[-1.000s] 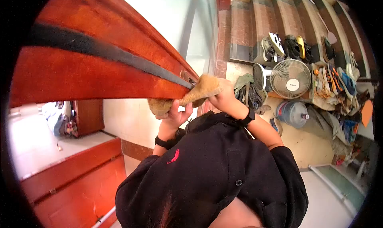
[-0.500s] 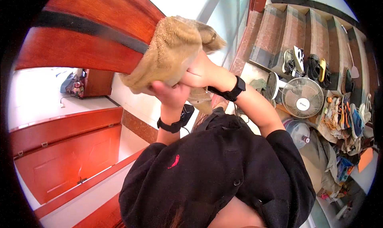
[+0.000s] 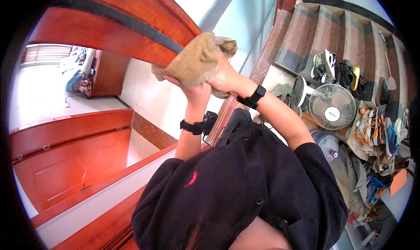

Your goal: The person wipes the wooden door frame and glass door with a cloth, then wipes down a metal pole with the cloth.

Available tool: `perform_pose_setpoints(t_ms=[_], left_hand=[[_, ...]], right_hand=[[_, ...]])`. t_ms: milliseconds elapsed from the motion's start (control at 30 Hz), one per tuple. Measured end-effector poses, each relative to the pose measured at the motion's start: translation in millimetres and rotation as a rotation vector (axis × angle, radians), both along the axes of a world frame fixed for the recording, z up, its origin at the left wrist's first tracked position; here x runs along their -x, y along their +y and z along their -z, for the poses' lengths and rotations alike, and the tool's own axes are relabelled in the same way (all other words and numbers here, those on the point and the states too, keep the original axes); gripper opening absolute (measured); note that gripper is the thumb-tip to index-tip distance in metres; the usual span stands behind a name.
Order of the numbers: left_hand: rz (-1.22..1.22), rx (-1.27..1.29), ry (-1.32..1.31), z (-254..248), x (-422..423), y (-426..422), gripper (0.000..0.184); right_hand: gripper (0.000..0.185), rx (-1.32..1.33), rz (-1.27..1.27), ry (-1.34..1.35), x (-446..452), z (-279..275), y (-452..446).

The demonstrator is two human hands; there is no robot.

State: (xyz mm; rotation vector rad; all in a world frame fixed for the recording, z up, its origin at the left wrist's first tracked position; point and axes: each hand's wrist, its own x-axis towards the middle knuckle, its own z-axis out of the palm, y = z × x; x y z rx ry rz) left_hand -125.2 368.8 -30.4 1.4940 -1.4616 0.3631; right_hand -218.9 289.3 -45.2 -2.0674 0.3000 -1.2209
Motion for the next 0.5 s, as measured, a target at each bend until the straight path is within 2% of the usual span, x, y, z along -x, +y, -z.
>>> perform_pose_setpoints(t_ms=[100,200,267,300,367,500], left_hand=[[-0.028,-0.13,-0.083,23,-2,5,0.101],[-0.175,-0.378,-0.345,48,-3,12,0.095],[0.028,-0.195,-0.01,78,-4,10,0.09],[0.029,-0.191,-0.01,83,0,12,0.09],[0.051,-0.3,0.237,90,7,15,0.083],[0.026,-0.368,0.205,124,9,20,0.082]], right_hand=[[0.064,-0.042,-0.003,0.053,7,16,4],[0.061,-0.036,0.028,0.141,12,39,12],[0.06,-0.029,0.065,0.182,13,64,17],[0.059,0.019,0.073,0.243,13,80,18],[0.057,0.07,0.081,0.307,19,88,18],[0.05,-0.037,0.02,0.307,32,94,27]])
